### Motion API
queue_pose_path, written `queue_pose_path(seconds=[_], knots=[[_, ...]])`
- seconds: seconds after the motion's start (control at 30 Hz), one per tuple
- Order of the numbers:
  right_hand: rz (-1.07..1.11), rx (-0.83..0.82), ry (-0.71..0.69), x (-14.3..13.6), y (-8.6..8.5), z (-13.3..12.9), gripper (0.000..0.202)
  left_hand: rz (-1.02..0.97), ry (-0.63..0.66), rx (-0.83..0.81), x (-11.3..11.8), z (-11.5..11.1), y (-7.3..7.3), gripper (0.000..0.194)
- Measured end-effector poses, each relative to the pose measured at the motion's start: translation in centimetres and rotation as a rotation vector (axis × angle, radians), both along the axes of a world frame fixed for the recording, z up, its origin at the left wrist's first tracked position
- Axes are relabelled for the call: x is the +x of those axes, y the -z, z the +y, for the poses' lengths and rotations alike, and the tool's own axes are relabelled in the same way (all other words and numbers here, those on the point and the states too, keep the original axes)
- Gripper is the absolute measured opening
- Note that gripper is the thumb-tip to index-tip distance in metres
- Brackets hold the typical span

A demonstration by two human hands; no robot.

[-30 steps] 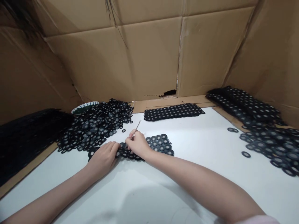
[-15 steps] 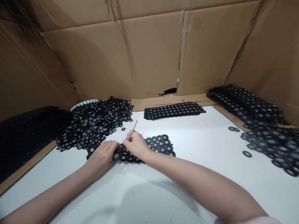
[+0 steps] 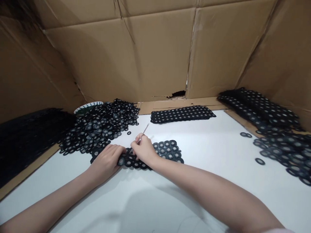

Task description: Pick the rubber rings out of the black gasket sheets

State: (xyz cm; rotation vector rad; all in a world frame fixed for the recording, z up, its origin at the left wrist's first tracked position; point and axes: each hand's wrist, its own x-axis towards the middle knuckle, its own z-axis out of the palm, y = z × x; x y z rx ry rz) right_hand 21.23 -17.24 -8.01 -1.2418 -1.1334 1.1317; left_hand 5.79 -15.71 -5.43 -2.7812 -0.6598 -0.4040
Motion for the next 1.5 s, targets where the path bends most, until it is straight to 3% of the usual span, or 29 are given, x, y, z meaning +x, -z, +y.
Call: queue_pose_path(seconds=[0.53, 0.8, 1.03, 1.5], knots=[[-0.357, 0.158, 0.003, -0.5, -0.3, -0.4, 0.011, 0.01, -0.056, 0.002, 0.0, -0.2, 0.4, 0.012], [-0.346, 0.117, -0.005, -0.3, -0.9, -0.4, 0.014, -0.031, -0.137, 0.017, 0.3, -0.8, 0.2, 0.016], [-0.23, 0.042, -0.057, -0.3, -0.8, -0.3, 0.014, -0.112, -0.12, 0.068, 0.1, -1.1, 0.0, 0.019], [-0.306, 0.122, -0.007, -0.5, -0.5, -0.6, 0.009, -0.037, -0.11, -0.01, 0.0, -0.6, -0.1, 0.019]])
